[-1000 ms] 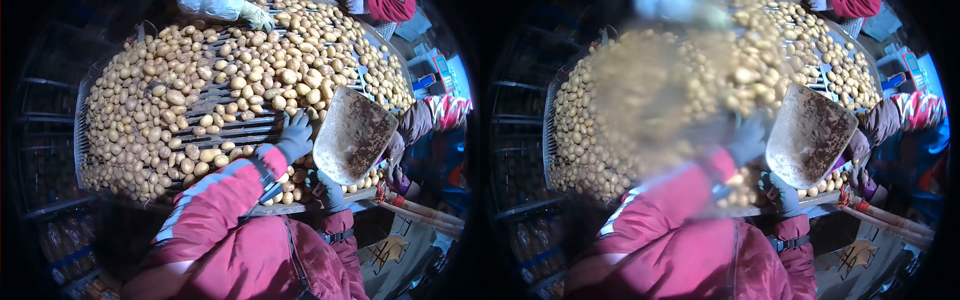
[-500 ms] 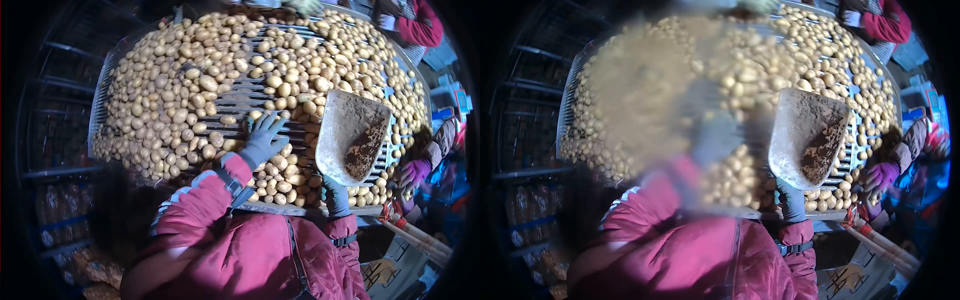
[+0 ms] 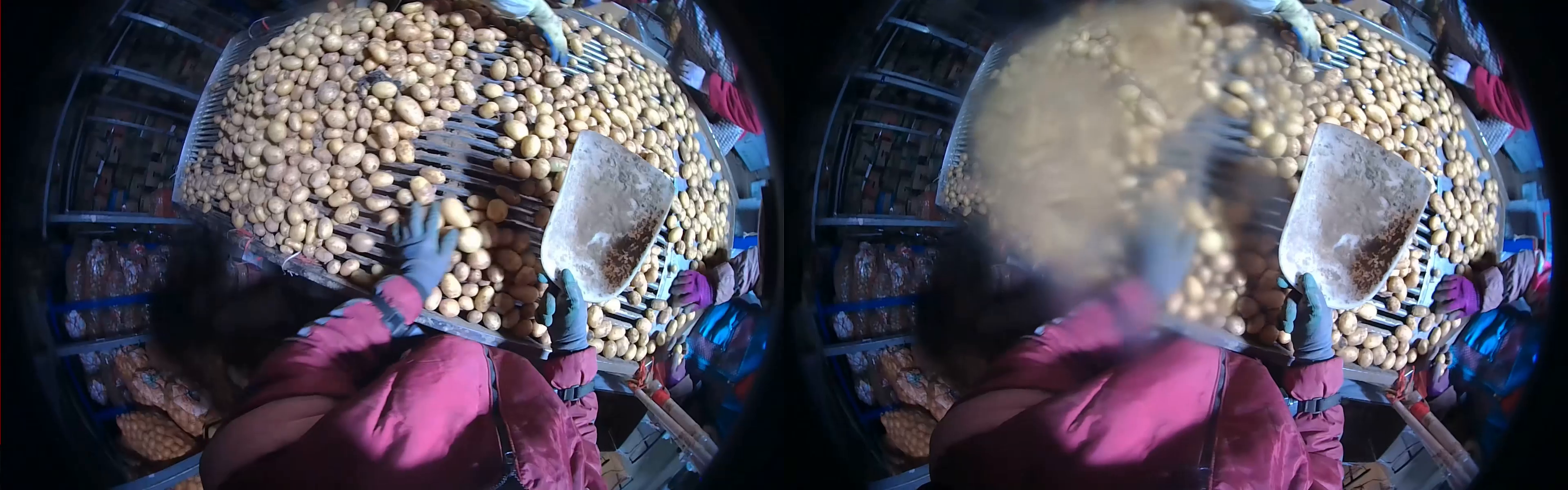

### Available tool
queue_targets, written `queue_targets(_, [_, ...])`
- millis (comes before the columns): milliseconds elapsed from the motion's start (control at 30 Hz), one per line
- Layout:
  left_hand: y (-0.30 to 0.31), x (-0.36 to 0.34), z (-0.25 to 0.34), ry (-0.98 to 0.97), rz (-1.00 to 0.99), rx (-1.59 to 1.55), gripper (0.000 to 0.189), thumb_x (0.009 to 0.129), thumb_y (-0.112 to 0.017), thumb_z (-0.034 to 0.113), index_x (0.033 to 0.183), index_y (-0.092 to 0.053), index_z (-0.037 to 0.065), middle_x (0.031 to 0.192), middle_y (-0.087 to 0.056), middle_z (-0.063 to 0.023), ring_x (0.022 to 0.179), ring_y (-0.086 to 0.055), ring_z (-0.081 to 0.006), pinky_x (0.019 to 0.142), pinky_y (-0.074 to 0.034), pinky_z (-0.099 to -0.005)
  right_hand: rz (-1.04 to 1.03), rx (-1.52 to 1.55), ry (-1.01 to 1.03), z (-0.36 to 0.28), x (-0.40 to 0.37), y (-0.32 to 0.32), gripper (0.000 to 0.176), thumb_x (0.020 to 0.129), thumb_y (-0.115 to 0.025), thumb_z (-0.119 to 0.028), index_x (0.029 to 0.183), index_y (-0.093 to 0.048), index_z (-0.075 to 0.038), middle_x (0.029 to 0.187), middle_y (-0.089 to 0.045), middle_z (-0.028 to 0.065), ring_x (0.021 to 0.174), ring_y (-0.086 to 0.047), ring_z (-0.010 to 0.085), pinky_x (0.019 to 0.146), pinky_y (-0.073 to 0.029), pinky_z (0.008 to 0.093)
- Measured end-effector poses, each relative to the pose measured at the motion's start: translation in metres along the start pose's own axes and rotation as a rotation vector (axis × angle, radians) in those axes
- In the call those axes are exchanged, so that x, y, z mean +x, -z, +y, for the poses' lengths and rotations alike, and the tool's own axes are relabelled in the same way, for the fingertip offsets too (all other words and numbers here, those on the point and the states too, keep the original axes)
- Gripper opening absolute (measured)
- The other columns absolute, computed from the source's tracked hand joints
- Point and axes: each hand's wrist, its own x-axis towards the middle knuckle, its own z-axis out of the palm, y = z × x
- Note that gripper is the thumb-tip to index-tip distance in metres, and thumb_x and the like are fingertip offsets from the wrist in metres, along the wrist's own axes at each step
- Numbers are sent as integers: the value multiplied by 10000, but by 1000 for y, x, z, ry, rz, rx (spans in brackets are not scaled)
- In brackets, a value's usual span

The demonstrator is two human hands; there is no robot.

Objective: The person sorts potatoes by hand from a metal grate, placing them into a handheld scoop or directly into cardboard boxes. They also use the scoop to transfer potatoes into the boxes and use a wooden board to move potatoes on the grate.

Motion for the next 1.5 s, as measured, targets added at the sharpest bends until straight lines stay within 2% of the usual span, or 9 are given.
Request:
queue_targets(133, [-37,12,47,-274,-26,114,661,894,-598,478,1411,-562,68,1561,-368,-205,1436,-291,-461,1157,-230,-650,28,-73,15,1,-2,-18,480,1049,-482,-460,1140,-647,-18,611,-548,16,403,-402,97,382,-348,250])
queue_targets(200, [-24,27,84,-287,-595,270,633,890,-597,479,1323,-603,16,1511,-414,-242,1425,-330,-478,1179,-236,-627,182,-303,236,9,3,-33,472,1053,-477,-445,1131,-652,-14,664,-593,25,409,-410,88,381,-344,233])
queue_targets(267, [-56,18,41,-616,-250,115,597,898,-637,424,1321,-596,4,1486,-436,-239,1398,-359,-494,1197,-234,-585,46,-204,125,8,8,-31,461,1054,-478,-433,1124,-650,-11,753,-650,48,415,-430,91,383,-361,238])
queue_targets(600, [115,114,-138,138,239,276,760,881,-705,505,1474,-489,82,1538,-379,-248,1421,-309,-435,1191,-280,-537,219,-212,193,29,-16,-82,401,1051,-490,-406,1161,-636,-49,646,-575,7,427,-433,101,398,-355,230])
queue_targets(800, [42,78,-71,-498,5,204,604,785,-693,473,1239,-653,76,1413,-500,-241,1404,-345,-442,1189,-246,-561,91,-178,97,42,-2,-104,441,1027,-531,-442,1077,-677,-29,603,-531,-7,399,-434,107,369,-336,246])
queue_targets(1000, [178,39,-52,-251,-178,-25,614,856,-756,371,1368,-608,66,1460,-469,-267,1379,-404,-450,1193,-287,-506,98,-189,102,46,15,-146,425,1035,-516,-437,1084,-669,-42,640,-555,-7,406,-438,110,366,-350,249])
queue_targets(1100, [120,35,-228,-55,594,-36,628,884,-752,385,1397,-564,77,1456,-442,-262,1380,-368,-445,1171,-304,-506,65,-255,102,45,14,-163,471,1014,-544,-457,996,-693,-11,543,-505,12,391,-440,140,372,-342,282])
queue_targets(1233, [171,17,-298,378,393,103,711,931,-629,522,1526,-434,185,1539,-366,-274,1373,-392,-473,1114,-358,-576,61,-260,68,47,12,-169,451,1005,-550,-459,1008,-681,-27,536,-477,-5,393,-439,133,373,-341,274])
queue_targets(1500, [114,21,-190,198,285,-95,669,863,-713,524,1427,-568,194,1508,-374,-246,1360,-362,-492,1123,-365,-566,44,-300,38,51,6,-161,416,1002,-585,-457,1101,-667,-62,586,-466,-49,410,-426,92,381,-353,230])
